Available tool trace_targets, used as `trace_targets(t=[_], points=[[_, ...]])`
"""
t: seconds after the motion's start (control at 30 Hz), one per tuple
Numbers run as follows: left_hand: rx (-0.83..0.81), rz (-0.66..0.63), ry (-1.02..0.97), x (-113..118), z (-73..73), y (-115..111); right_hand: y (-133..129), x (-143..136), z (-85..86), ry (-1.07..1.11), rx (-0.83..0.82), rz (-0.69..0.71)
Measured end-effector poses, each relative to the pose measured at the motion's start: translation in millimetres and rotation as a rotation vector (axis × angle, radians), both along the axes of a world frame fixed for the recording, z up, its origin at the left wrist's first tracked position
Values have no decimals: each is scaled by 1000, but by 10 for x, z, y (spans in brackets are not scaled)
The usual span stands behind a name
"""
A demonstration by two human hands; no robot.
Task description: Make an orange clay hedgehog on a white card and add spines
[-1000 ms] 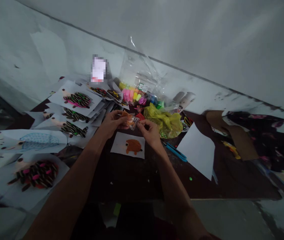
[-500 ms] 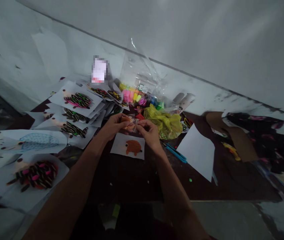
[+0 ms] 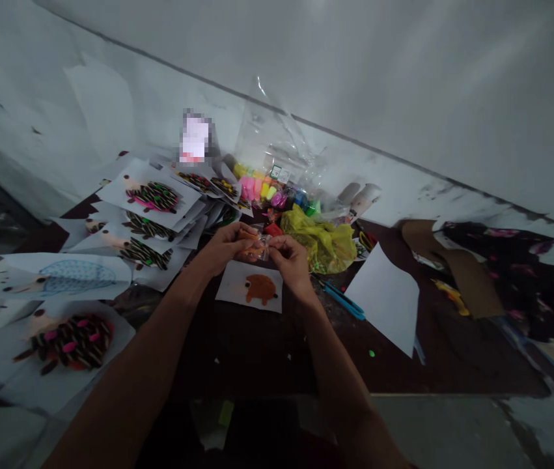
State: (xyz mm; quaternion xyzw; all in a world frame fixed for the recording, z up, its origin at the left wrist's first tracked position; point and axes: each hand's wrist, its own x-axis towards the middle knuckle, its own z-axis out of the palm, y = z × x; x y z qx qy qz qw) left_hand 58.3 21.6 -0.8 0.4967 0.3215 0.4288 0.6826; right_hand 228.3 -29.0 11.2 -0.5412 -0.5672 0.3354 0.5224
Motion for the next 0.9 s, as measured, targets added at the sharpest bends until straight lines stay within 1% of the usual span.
trace_targets(t=[0.1,0.23,0.33,0.43,0.57,0.67,0.8,0.9], points=[[23,-5,23,-3,14,-4,0,-2,1,20,-41,16],[25,-22,10,6,28,-17,13,16,-65,67,-90,33],[42,-11,9,23,10,-13,16,11,-116,75,-57,25],[51,-14,0,29,-21,5,7,-12,-103,72,-30,22],[92,-12,28,9,-55,33,-9,-26,-32,22,-63,59],[100,-14,47,1,-66,41,-14,-11,-38,-35,-77,59],[96,-11,28,22,-74,36,-20,14,-98,-113,-33,56],[94,-1,6,35,-84,35,-34,21,-87,-215,26,42]])
